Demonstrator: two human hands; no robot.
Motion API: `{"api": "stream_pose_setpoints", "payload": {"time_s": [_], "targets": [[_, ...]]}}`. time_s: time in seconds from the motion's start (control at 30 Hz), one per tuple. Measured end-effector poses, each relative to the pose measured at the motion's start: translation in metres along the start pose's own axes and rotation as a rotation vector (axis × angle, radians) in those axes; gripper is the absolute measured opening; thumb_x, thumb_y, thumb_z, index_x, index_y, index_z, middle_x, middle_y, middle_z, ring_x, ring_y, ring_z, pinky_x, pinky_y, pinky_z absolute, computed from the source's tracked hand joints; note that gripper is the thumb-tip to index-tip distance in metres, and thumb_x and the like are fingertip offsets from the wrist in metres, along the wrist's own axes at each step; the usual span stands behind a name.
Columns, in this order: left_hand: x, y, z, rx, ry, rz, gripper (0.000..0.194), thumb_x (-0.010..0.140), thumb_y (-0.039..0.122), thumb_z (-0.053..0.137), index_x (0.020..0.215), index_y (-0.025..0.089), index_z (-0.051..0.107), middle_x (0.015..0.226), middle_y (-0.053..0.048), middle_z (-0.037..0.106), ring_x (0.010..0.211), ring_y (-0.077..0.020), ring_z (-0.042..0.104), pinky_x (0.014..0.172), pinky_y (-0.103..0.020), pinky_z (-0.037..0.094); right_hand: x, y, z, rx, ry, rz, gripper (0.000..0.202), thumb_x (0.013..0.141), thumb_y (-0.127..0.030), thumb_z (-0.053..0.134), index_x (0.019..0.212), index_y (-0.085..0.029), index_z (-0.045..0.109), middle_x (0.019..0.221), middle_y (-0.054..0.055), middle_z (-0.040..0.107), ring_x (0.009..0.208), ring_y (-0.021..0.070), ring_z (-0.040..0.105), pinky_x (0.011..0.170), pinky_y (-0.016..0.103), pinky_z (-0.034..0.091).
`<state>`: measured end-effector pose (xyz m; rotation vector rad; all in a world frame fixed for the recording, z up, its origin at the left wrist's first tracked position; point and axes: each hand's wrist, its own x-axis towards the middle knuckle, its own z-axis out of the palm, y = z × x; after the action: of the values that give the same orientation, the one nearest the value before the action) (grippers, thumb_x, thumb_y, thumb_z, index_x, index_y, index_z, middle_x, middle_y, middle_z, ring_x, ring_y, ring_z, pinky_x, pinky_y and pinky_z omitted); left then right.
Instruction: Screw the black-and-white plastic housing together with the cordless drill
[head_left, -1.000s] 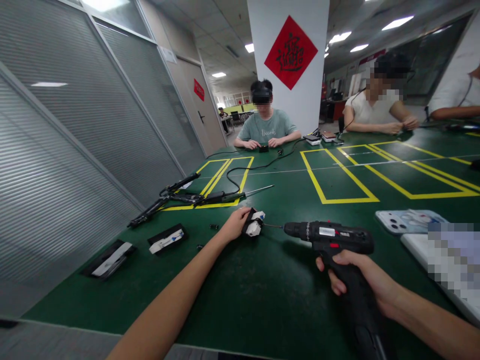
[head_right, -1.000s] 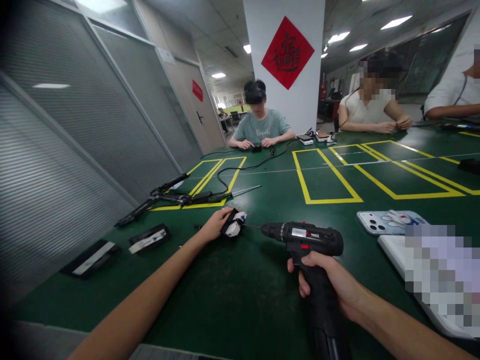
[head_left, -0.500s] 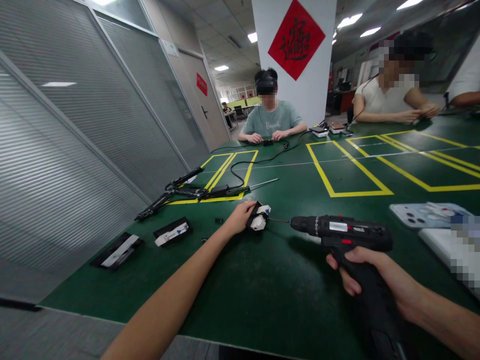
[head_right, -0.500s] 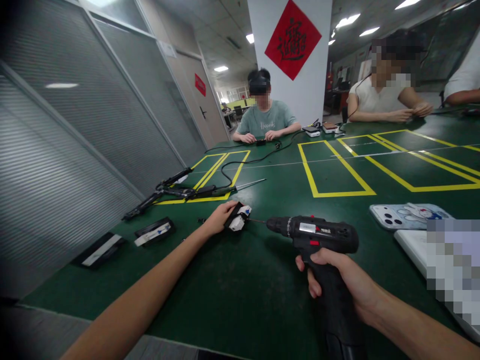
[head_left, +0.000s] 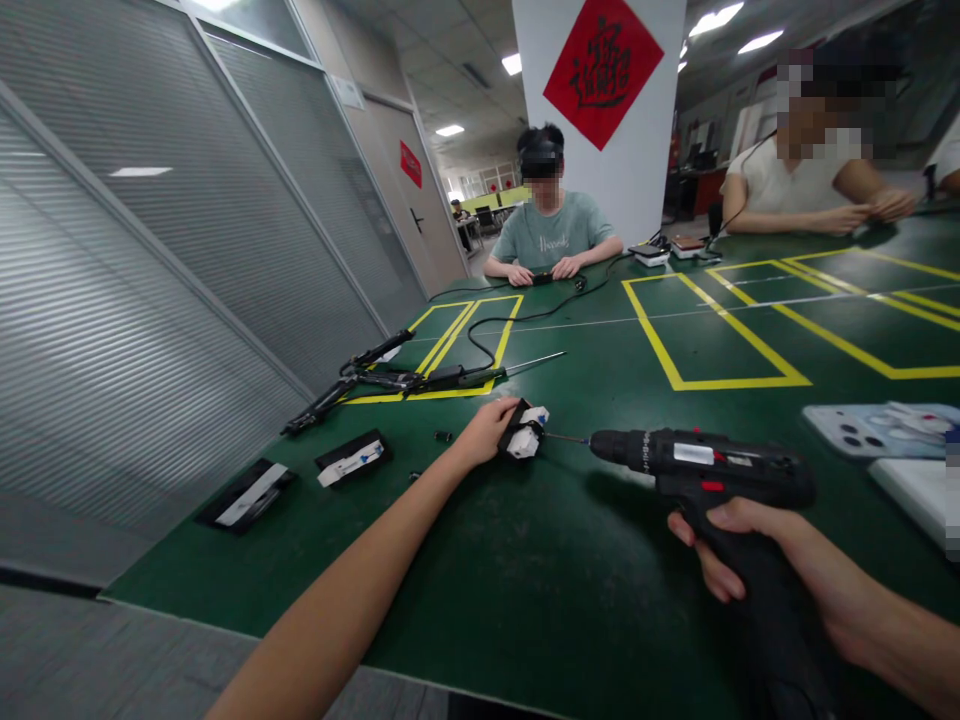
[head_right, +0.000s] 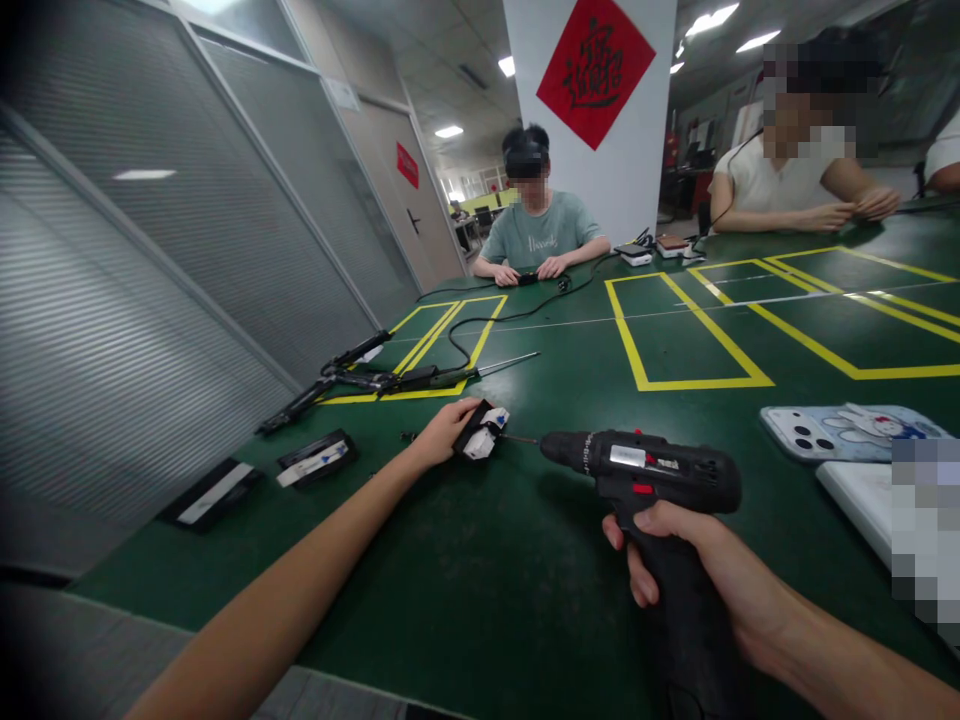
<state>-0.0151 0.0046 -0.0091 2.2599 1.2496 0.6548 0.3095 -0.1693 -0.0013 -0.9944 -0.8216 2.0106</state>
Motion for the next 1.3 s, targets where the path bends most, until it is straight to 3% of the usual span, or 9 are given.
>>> {"api": "stream_pose_setpoints", "payload": {"time_s": [1.3], "targets": [[0.0008, -0.0011, 0.0034, -0.031, 0.014, -0.029, 0.036, 0.092, 0.037, 0.037, 0.102, 0.015, 0.065, 0.101, -0.008, 0.068, 0.094, -0.0227, 0.060, 0.084, -0.030, 0.045, 0.0001, -0.0008, -0.0006, -0.005, 0.005, 0.008, 0.035, 0.086, -0.035, 0.045, 0.089, -0.010, 0.069, 0.053, 0.006, 0.060, 0.053, 0.0173, 0.052, 0.057, 0.028, 0.041]]}}
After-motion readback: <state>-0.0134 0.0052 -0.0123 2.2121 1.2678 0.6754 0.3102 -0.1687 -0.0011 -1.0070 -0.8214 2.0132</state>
